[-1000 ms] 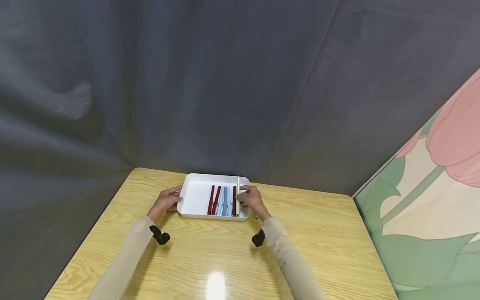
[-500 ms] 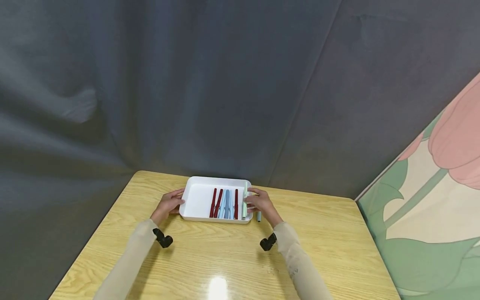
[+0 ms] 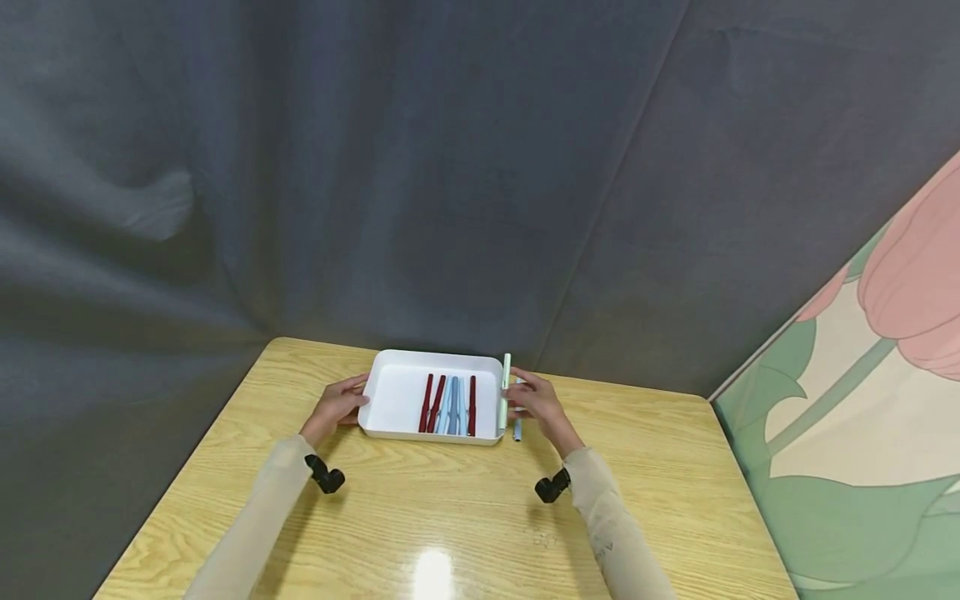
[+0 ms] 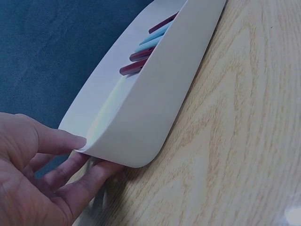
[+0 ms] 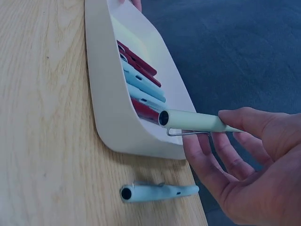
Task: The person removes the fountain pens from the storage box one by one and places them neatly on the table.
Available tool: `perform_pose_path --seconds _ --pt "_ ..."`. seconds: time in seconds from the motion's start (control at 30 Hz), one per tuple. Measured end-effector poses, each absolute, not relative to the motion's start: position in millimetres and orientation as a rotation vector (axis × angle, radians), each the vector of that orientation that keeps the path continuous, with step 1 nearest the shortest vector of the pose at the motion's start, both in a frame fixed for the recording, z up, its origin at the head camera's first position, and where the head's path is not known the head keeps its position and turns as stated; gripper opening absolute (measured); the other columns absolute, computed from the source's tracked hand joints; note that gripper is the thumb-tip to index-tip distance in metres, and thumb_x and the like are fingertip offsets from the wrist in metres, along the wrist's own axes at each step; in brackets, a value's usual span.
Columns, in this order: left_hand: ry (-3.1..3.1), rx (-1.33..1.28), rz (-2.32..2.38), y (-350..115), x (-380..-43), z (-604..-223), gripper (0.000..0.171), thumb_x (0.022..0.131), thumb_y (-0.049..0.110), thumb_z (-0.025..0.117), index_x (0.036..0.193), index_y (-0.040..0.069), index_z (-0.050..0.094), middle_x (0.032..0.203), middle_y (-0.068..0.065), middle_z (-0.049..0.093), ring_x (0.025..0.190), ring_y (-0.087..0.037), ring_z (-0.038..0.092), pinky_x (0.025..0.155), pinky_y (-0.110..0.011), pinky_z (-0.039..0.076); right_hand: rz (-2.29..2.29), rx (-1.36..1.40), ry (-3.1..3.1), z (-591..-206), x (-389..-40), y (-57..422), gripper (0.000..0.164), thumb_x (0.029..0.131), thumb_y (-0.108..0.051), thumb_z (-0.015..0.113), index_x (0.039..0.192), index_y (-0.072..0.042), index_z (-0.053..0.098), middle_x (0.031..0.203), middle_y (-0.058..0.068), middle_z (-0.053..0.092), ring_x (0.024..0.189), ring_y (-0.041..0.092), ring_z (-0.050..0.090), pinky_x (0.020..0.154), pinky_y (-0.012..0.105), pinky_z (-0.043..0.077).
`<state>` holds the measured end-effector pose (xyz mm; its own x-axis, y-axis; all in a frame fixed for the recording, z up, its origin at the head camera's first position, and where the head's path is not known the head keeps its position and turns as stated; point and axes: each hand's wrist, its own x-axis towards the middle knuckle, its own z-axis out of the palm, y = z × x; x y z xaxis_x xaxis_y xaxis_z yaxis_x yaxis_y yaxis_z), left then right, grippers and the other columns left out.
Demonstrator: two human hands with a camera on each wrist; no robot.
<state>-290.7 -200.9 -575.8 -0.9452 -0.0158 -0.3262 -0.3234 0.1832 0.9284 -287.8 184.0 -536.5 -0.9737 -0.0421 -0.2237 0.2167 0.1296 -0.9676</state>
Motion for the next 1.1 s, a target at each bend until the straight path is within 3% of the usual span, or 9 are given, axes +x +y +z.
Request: perform_pose_path --seconds 0.13,0.4,0.7,1.1 --pt "2.211 -0.321 1.854 -200 -291 -576 0.06 0.1 -0.001 0.061 0.157 0.002 0.045 0.147 -0.032 0.055 0.091 -0.018 0.072 0.067 -0.028 0.061 -1.953 0.211 2.22 -537 -287 193 0.058 0.095 -0.001 0.072 0.15 -0.001 0.054 0.104 0.007 0.076 0.079 0.017 0.072 0.083 0.048 0.063" --pt "2.219 -0.305 1.837 -202 -289 -579 0.06 0.1 -0.001 0.061 0.158 0.001 0.044 0.149 -0.032 0.053 0.097 -0.02 0.072 0.07 -0.03 0.062 -1.923 0.221 2.282 -542 -286 211 0.056 0.097 0.0 0.069 0.149 0.006 0.052 0.109 0.016 0.075 0.078 0.017 0.072 0.079 0.044 0.064" --pt "2.255 -0.318 1.797 -202 -292 -578 0.06 0.101 0.001 0.06 0.158 0.003 0.044 0.149 -0.031 0.054 0.096 -0.019 0.072 0.069 -0.029 0.061 -1.818 0.228 2.369 -550 -283 228 0.054 0.097 0.003 0.067 0.148 0.009 0.052 0.107 0.025 0.075 0.072 0.017 0.071 0.064 0.031 0.061" --pt "2.253 -0.315 1.788 -200 -296 -575 0.059 0.1 0.002 0.062 0.158 0.005 0.046 0.141 -0.031 0.058 0.086 -0.014 0.07 0.065 -0.028 0.059 -1.717 0.253 2.504 -577 -290 226 0.046 0.09 0.003 0.068 0.135 0.013 0.062 0.086 0.02 0.075 0.06 0.016 0.067 0.052 0.029 0.058"
